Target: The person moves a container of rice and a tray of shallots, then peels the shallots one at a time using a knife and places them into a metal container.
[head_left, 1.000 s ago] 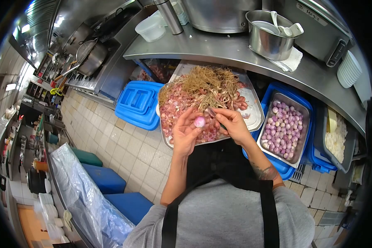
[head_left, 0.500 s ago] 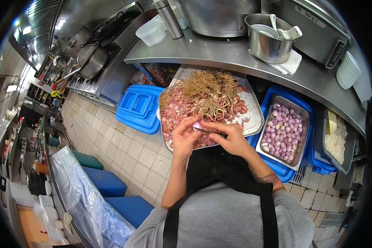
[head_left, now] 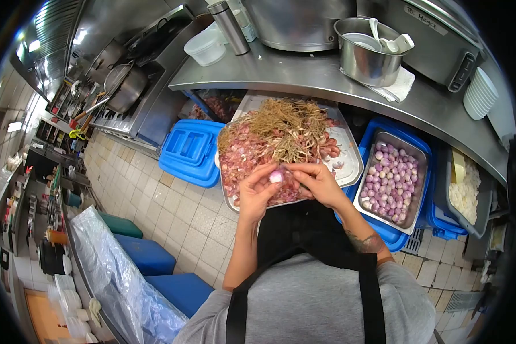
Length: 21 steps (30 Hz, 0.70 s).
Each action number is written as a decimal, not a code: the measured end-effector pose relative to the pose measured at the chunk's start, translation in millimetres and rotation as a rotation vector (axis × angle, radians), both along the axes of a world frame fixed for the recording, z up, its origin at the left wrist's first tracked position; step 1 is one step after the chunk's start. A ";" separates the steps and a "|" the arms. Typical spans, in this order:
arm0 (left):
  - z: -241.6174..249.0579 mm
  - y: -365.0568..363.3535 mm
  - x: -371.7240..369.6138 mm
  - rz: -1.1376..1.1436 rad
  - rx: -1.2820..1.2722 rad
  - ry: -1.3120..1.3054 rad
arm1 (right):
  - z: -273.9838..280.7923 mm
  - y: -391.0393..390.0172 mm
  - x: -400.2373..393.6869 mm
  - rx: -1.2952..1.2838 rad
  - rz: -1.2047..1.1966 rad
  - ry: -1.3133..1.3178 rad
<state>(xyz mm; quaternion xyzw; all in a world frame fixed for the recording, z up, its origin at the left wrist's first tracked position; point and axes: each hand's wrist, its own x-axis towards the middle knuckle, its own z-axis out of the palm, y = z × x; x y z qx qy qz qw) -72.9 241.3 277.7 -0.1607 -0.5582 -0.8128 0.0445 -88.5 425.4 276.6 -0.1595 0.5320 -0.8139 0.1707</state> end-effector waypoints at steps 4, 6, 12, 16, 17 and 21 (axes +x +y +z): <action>2.3 13.4 1.0 -0.049 0.097 -0.095 | -23.3 3.7 -14.6 0.159 -0.253 0.000; 1.7 25.6 -1.6 -0.042 0.087 -0.132 | -47.6 5.2 -19.4 0.420 -0.464 0.278; -6.2 115.1 -22.6 -0.191 -0.204 -0.229 | -79.1 24.7 -5.8 0.665 -0.655 0.415; -14.7 192.4 -34.0 -0.381 -0.423 -0.114 | -121.8 24.7 5.0 0.767 -0.753 0.602; -17.0 206.8 -36.1 -0.430 -0.432 -0.104 | -115.3 27.4 6.6 0.790 -0.769 0.629; -16.8 220.0 -55.8 -0.257 -0.590 0.214 | -95.7 47.4 6.7 0.699 -0.791 0.682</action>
